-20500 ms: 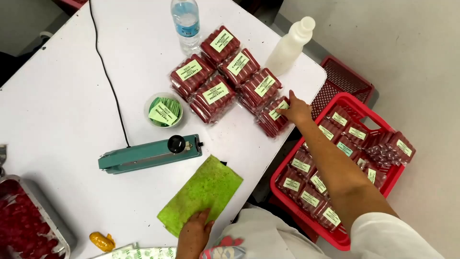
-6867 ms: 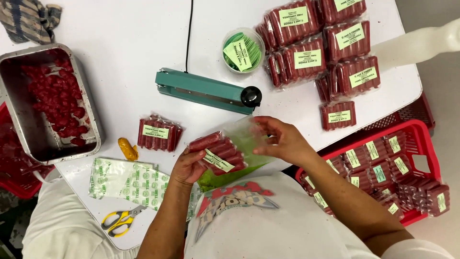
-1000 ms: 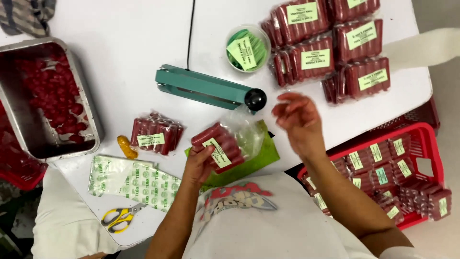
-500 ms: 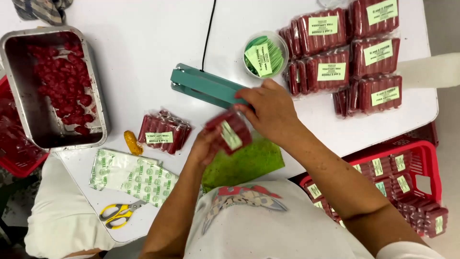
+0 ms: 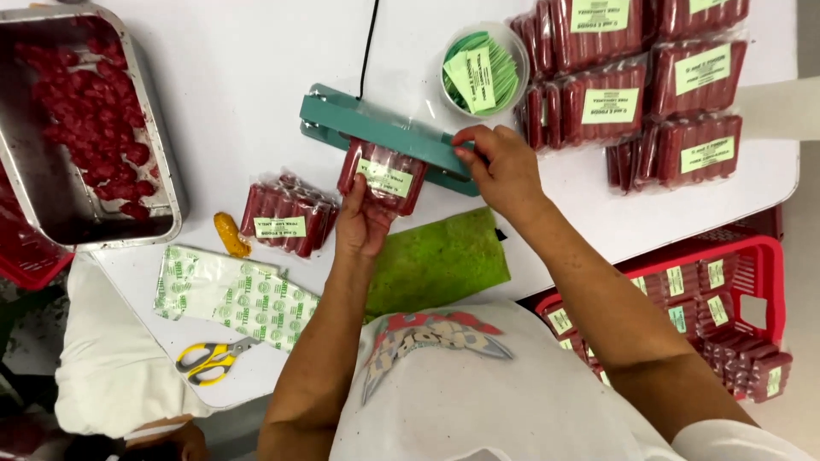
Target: The person places vacuum-sealed packages of red meat into plastic bags, seals them with a handheld heat sealer, and stacks the finished packages on a table. The person also places some sealed packages into a red basket.
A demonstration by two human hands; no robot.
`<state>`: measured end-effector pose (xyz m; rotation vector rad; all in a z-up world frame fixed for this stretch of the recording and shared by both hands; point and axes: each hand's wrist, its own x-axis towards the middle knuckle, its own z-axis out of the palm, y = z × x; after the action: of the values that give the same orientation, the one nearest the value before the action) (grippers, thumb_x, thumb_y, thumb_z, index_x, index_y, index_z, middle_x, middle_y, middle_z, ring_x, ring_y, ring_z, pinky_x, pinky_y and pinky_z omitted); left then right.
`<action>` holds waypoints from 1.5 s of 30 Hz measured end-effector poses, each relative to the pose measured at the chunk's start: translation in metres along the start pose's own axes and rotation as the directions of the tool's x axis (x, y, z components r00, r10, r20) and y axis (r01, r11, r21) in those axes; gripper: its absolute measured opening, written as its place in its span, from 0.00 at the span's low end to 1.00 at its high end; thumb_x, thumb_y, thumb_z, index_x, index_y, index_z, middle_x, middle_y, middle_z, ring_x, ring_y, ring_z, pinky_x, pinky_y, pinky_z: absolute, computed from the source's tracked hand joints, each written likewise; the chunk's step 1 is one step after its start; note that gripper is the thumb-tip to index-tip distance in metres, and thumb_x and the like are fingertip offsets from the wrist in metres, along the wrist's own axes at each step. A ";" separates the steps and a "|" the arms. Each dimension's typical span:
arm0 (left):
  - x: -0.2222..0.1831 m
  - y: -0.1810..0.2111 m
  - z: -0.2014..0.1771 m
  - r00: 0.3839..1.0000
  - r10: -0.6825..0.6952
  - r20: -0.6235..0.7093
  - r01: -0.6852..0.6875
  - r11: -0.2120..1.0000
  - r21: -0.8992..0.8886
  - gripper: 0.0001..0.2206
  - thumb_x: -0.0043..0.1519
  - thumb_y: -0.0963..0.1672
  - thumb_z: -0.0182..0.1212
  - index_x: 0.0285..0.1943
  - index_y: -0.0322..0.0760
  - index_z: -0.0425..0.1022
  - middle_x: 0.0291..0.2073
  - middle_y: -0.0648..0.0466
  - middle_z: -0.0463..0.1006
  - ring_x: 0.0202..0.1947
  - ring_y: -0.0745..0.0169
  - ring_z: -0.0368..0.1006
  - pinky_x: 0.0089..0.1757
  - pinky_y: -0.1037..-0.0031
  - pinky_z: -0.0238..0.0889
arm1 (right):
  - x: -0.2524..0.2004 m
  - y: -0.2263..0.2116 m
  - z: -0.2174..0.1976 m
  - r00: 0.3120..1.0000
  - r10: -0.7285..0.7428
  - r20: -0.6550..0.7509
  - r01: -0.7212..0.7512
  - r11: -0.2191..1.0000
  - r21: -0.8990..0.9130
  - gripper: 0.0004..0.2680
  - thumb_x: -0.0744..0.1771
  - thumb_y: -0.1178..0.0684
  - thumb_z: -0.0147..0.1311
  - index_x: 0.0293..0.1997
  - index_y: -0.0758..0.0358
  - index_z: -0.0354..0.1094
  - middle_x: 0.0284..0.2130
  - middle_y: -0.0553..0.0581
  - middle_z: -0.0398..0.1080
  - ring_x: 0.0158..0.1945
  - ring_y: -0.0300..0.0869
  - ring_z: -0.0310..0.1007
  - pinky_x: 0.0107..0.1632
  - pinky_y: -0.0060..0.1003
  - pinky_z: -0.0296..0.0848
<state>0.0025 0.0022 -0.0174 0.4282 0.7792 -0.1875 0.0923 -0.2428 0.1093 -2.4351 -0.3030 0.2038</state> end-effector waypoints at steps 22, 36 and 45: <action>-0.019 0.005 0.021 0.999 0.029 -0.023 -0.028 1.000 0.011 0.14 0.63 0.49 0.66 0.53 0.39 0.79 0.46 0.47 0.83 0.47 0.45 0.80 0.48 0.51 0.77 | 0.003 0.022 0.028 0.938 -0.254 -0.236 0.299 0.938 0.178 0.04 0.71 0.55 0.54 0.42 0.57 0.76 0.18 0.56 0.65 0.28 0.48 0.64 0.39 0.38 0.69; -0.024 0.010 0.033 0.999 0.043 -0.010 -0.043 0.999 -0.009 0.13 0.63 0.48 0.65 0.51 0.39 0.79 0.44 0.46 0.83 0.44 0.45 0.81 0.44 0.51 0.79 | 0.004 0.025 0.030 0.937 -0.261 -0.234 0.303 0.938 0.167 0.04 0.71 0.54 0.54 0.42 0.57 0.75 0.20 0.55 0.68 0.28 0.49 0.65 0.39 0.38 0.69; -0.032 0.010 0.052 0.997 0.071 0.017 -0.069 0.993 -0.100 0.08 0.61 0.48 0.67 0.39 0.42 0.75 0.29 0.50 0.82 0.29 0.52 0.82 0.39 0.56 0.79 | 0.007 0.041 0.033 0.952 -0.264 -0.157 0.277 0.959 0.066 0.03 0.70 0.53 0.58 0.43 0.56 0.76 0.30 0.54 0.74 0.36 0.51 0.70 0.43 0.44 0.70</action>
<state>0.0167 -0.0112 0.0419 0.3584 0.7489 -0.0870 0.0982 -0.2518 0.0579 -2.2778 -0.5453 -0.0822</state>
